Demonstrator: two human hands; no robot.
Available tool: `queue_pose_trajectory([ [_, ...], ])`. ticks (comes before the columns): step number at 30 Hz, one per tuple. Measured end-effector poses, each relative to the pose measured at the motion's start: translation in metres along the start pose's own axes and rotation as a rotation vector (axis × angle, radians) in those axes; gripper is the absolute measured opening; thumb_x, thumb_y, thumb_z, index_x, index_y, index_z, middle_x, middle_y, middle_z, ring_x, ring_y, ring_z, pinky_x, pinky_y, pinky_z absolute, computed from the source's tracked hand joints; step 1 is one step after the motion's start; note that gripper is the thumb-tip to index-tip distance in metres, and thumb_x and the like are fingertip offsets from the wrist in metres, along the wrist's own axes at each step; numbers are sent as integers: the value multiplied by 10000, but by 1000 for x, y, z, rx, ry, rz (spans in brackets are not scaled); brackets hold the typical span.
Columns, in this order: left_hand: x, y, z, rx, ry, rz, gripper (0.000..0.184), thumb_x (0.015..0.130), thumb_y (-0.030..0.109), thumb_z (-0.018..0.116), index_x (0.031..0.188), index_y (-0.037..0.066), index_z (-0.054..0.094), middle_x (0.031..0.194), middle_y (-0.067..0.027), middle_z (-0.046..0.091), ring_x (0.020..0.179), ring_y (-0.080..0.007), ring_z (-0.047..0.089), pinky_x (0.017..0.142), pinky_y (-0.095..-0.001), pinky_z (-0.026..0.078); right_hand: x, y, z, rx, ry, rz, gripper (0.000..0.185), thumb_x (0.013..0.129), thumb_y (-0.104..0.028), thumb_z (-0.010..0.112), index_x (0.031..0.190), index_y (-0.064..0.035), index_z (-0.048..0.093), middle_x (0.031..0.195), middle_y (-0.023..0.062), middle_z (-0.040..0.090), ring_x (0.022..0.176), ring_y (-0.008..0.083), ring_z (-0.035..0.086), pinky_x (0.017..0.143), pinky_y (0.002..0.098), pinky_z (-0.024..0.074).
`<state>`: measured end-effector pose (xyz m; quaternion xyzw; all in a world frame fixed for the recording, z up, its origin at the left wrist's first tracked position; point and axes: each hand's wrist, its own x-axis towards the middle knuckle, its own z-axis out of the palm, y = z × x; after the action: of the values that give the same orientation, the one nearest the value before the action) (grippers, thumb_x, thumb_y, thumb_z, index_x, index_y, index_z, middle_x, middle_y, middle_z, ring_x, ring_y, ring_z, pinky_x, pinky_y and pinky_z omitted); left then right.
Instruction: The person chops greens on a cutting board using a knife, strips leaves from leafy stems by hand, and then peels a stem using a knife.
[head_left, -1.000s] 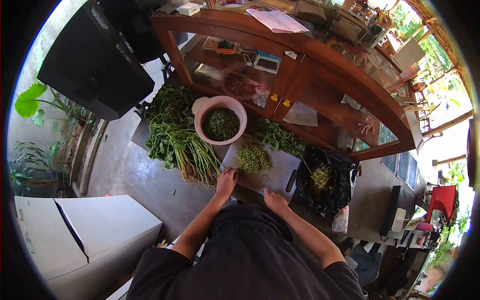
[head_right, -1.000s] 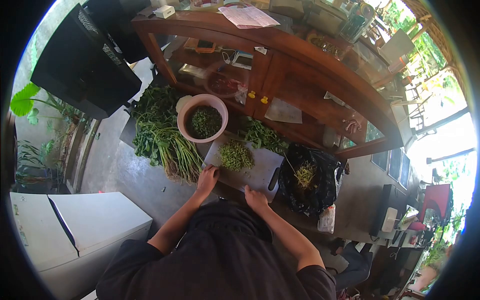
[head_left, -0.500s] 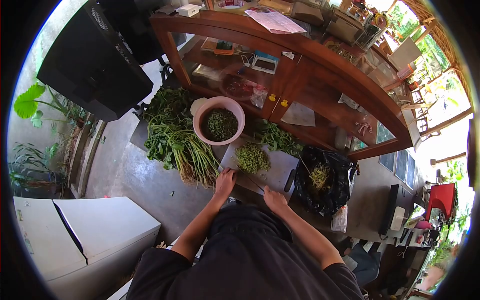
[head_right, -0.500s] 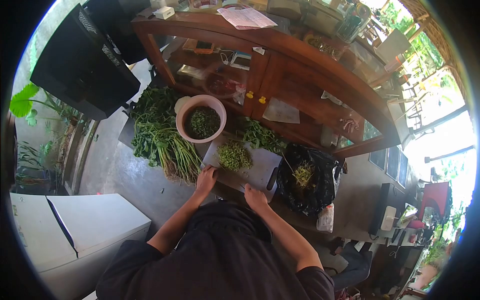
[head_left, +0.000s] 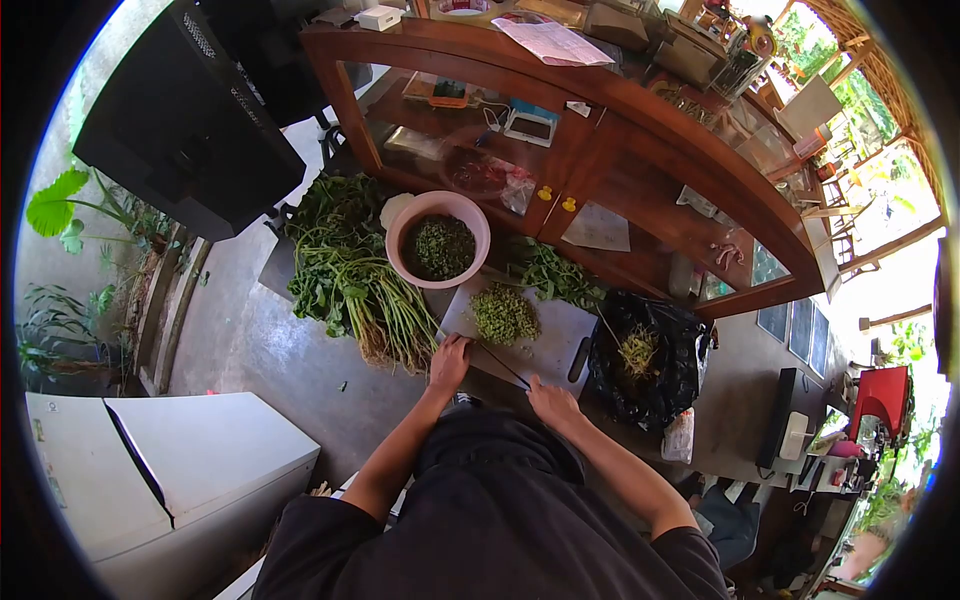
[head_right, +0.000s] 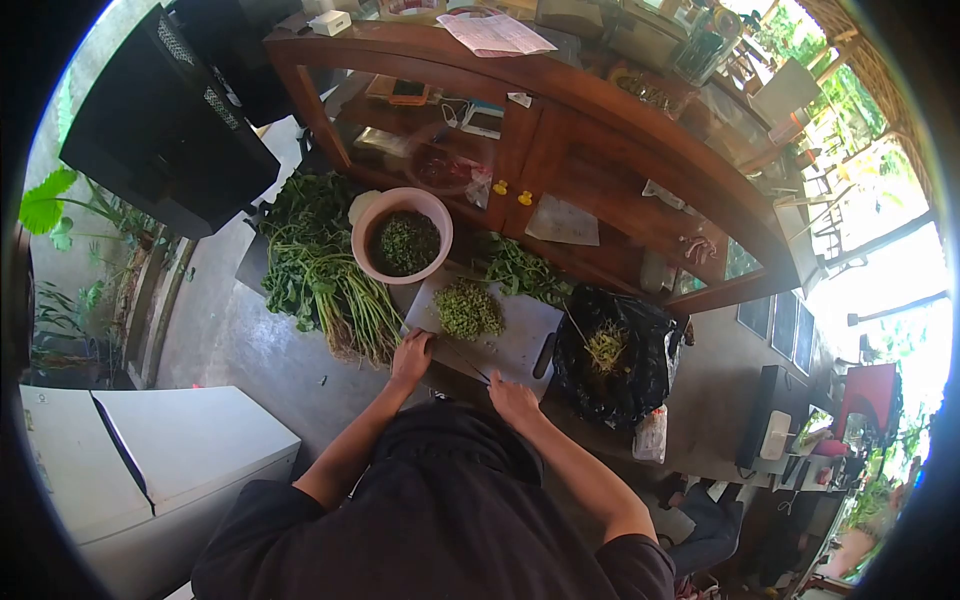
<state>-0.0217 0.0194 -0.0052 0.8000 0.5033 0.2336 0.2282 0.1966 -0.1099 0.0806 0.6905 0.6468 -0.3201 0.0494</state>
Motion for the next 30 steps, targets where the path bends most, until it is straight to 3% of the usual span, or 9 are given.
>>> queue_pose_trajectory([
  [12,2,0,0,-30,-66,-52,210,784,106,647,989,76,683,1007,-95,632,972,-318,611,830,-403,520,1,0,-11,-29,16,-62,346,977,-289,478,1142,13,435,839,260,670,806,455,657,707,567,521],
  [21,4,7,-4,-9,-37,-52,171,799,124,656,956,78,701,973,-72,637,935,-308,623,792,-401,532,7,8,13,1,-41,9,316,980,-299,457,1116,-16,415,876,283,666,849,494,644,761,595,508],
  [30,3,5,-2,-20,-41,-55,151,820,141,658,949,77,704,996,-61,638,937,-297,624,798,-394,530,40,14,46,100,33,-32,422,969,-312,464,1270,-29,384,949,320,649,902,518,630,804,604,498],
])
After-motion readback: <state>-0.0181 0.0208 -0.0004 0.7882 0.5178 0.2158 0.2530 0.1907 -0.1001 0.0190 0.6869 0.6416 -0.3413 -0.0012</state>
